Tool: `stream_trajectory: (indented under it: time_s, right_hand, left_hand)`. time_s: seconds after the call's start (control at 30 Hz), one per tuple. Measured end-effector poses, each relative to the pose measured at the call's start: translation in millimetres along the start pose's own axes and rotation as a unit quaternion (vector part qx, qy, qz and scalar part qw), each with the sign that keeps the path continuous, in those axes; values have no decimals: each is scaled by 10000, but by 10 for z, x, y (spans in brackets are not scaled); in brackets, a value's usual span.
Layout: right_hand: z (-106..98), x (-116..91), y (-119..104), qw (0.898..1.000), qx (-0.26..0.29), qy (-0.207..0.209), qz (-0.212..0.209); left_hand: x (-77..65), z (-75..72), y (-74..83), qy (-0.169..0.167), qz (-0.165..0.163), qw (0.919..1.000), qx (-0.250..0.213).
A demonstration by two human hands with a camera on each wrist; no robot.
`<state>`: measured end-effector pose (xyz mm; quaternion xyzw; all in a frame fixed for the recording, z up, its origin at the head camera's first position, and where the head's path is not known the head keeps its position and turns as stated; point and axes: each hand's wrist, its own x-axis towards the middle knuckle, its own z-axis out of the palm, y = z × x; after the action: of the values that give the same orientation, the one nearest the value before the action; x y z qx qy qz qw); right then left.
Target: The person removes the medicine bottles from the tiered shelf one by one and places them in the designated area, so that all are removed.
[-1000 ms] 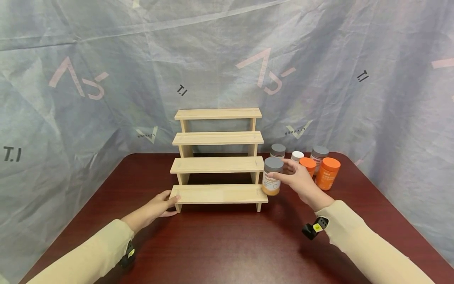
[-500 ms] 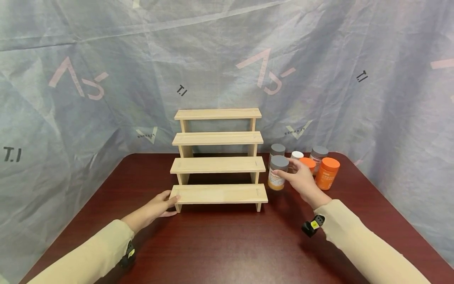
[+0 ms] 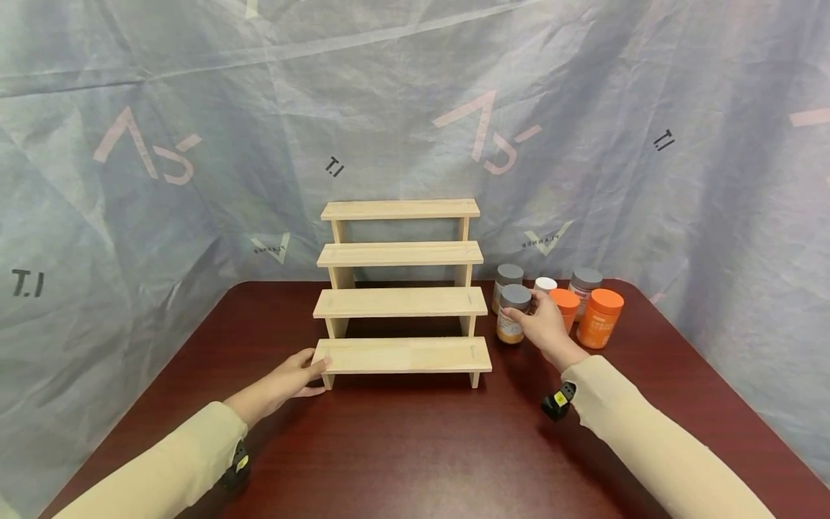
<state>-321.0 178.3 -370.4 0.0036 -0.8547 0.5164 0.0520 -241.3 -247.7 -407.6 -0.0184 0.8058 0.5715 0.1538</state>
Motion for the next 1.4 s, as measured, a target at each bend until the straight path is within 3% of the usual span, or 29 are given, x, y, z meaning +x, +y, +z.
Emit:
stream_trajectory:
  time_s: [0.6,1.4]
  right_hand:
    - [-24,155,173,9991,-286,-154,272]
    - [-12,176,199,9990,280,-309,190]
  left_hand:
    - [-7,6,16,-112,27,9998,146]
    - [0,-68,109,-315,17,9990,309]
